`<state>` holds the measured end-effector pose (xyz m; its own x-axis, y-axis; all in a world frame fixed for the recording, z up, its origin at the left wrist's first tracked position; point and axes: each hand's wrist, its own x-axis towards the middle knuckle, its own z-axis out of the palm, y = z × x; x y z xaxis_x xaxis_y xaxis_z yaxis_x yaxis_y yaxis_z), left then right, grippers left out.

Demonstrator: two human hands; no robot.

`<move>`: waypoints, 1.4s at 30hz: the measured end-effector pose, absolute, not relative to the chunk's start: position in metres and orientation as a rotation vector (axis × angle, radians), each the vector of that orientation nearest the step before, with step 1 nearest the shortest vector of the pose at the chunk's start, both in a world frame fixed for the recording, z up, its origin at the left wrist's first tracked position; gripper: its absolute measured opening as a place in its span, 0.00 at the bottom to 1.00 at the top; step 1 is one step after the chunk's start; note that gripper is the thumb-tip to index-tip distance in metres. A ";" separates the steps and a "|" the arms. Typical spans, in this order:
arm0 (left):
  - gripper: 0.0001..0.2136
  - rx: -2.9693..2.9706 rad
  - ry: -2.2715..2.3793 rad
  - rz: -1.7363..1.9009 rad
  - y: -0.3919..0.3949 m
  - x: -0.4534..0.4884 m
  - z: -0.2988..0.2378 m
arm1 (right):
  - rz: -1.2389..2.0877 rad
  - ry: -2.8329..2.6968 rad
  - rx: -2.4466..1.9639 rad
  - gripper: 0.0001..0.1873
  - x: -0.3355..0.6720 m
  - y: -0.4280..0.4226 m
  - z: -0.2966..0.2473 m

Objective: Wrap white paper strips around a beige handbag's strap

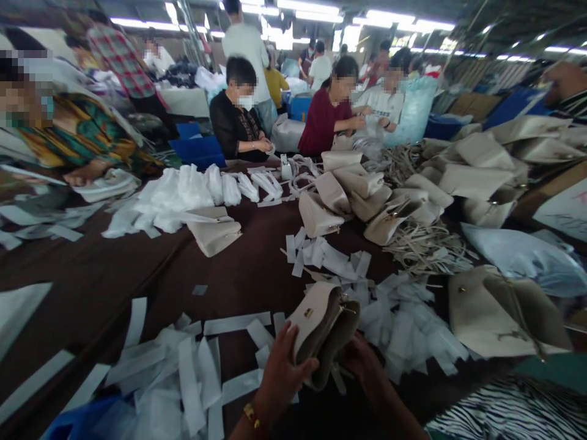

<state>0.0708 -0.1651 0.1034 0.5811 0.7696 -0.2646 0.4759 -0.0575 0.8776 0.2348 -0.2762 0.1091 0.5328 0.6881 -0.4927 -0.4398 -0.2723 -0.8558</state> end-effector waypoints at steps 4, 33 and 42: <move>0.25 1.933 1.060 0.227 -0.178 0.082 0.111 | 0.932 -0.322 -1.844 0.26 0.231 -0.261 0.112; 0.17 2.044 1.557 0.280 -0.090 -0.030 0.065 | 0.695 -0.945 -2.372 0.22 0.259 -0.266 0.121; 0.03 2.129 1.462 0.324 -0.050 -0.007 0.047 | 0.310 -1.137 -2.329 0.28 0.250 -0.310 0.131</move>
